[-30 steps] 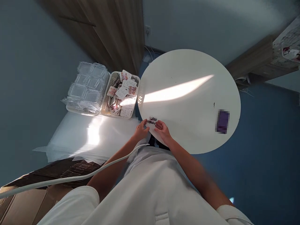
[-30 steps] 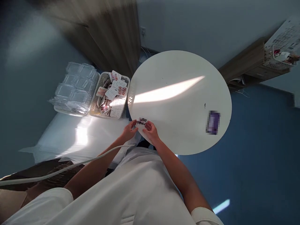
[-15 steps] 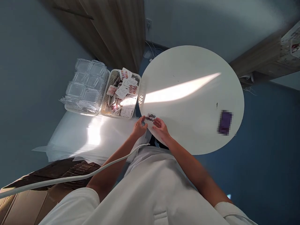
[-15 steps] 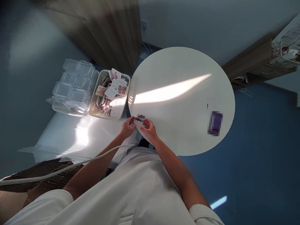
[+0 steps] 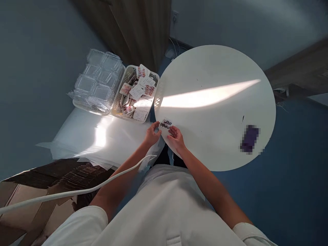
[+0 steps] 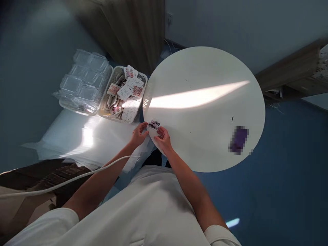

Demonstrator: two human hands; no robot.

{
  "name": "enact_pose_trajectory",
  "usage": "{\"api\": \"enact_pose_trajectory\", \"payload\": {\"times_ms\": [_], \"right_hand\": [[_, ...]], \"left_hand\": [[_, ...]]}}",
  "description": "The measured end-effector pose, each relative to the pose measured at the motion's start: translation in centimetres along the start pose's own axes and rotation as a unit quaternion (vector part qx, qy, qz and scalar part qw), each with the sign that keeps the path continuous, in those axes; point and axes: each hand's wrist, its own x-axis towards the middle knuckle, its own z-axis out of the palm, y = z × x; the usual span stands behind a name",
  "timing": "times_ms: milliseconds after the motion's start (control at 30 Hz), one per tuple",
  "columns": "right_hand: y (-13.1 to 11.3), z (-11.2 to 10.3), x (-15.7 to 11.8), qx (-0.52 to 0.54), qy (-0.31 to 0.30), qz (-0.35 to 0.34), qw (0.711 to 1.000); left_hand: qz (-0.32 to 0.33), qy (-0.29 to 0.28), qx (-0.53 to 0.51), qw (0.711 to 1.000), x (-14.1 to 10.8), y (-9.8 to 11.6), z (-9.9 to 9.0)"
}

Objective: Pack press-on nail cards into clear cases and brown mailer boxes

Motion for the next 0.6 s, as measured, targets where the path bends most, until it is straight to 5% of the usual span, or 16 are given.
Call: {"api": "enact_pose_trajectory", "payload": {"times_ms": [200,600], "right_hand": [[-0.1,-0.8,-1.1,-0.012,-0.084,-0.011,0.996],[0.1,-5.7,-7.1,-0.023,-0.151,-0.01,0.988]], "left_hand": [[-0.027,0.05,0.042,0.998,-2.4,0.2,0.7],[-0.071,0.126,0.044,0.989,-14.7,-0.2,1.0]]}}
